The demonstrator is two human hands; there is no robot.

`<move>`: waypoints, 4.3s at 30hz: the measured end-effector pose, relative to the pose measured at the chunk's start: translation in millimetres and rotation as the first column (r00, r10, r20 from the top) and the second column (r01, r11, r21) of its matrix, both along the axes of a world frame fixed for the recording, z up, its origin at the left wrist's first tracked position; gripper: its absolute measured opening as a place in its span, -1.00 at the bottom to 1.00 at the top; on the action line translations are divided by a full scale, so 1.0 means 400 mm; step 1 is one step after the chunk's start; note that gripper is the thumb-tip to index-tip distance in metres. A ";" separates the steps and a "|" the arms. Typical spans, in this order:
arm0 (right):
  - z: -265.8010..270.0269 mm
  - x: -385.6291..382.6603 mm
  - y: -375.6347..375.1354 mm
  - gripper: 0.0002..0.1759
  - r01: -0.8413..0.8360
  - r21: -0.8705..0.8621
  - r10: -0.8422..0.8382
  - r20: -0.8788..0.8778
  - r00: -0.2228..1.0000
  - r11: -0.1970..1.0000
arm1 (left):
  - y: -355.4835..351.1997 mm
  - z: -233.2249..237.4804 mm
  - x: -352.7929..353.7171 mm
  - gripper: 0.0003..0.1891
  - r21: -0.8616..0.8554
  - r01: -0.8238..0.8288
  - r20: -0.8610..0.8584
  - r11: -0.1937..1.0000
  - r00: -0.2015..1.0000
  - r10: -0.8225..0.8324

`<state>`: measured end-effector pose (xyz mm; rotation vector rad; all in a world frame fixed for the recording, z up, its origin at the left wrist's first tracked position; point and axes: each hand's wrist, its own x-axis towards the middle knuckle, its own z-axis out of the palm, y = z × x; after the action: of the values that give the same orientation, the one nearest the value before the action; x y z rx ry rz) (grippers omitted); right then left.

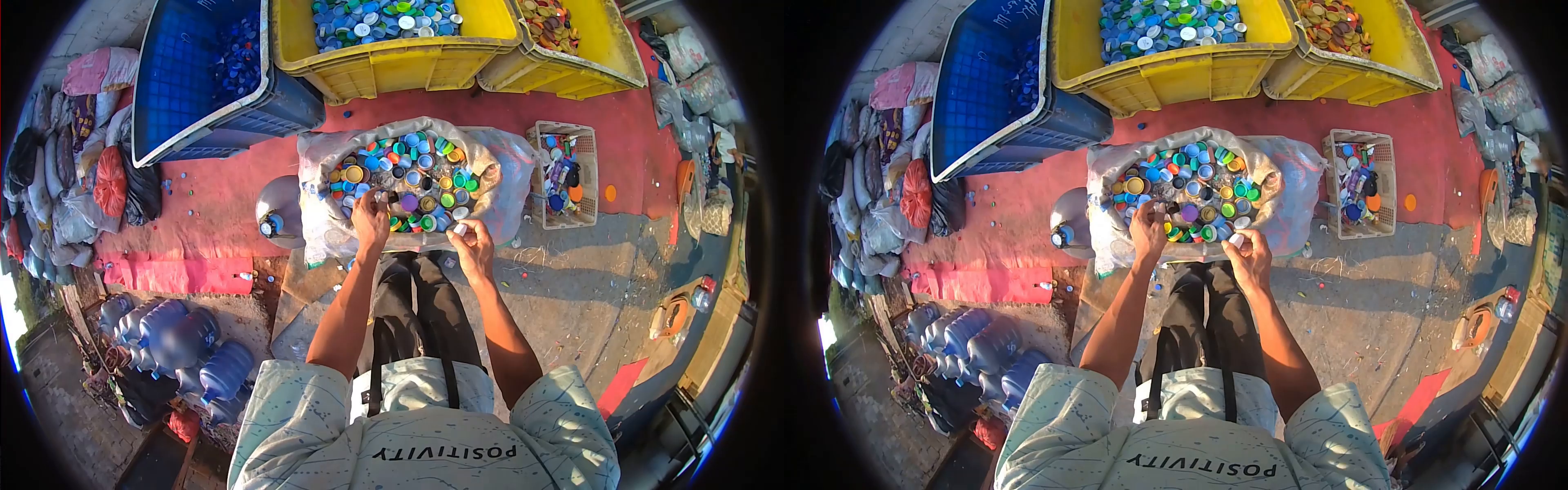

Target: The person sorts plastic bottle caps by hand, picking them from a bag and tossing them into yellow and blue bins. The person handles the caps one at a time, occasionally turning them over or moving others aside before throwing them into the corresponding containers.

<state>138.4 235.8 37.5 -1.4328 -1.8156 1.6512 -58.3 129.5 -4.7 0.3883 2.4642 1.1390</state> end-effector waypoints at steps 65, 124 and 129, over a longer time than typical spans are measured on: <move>-0.112 -0.351 -0.074 -0.56 -0.170 0.095 0.173 -0.022 0.985 0.981 | -0.256 0.085 -0.033 -0.84 0.142 -0.667 0.852 0.731 0.458 0.254; 0.055 -0.023 0.038 -0.69 -0.027 -0.841 -0.576 -0.394 0.716 0.541 | 0.062 0.019 -0.068 -0.74 0.183 0.134 0.561 0.974 0.799 -0.215; 0.113 -0.030 0.039 -0.72 -0.055 -0.855 -0.604 -0.408 0.685 0.516 | 0.037 0.166 -0.032 -0.72 0.384 -0.451 0.923 0.806 0.181 -0.339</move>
<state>126.5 251.4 82.6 -1.0227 -0.2698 2.4955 -71.0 144.3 61.7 -0.3102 0.8492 1.4930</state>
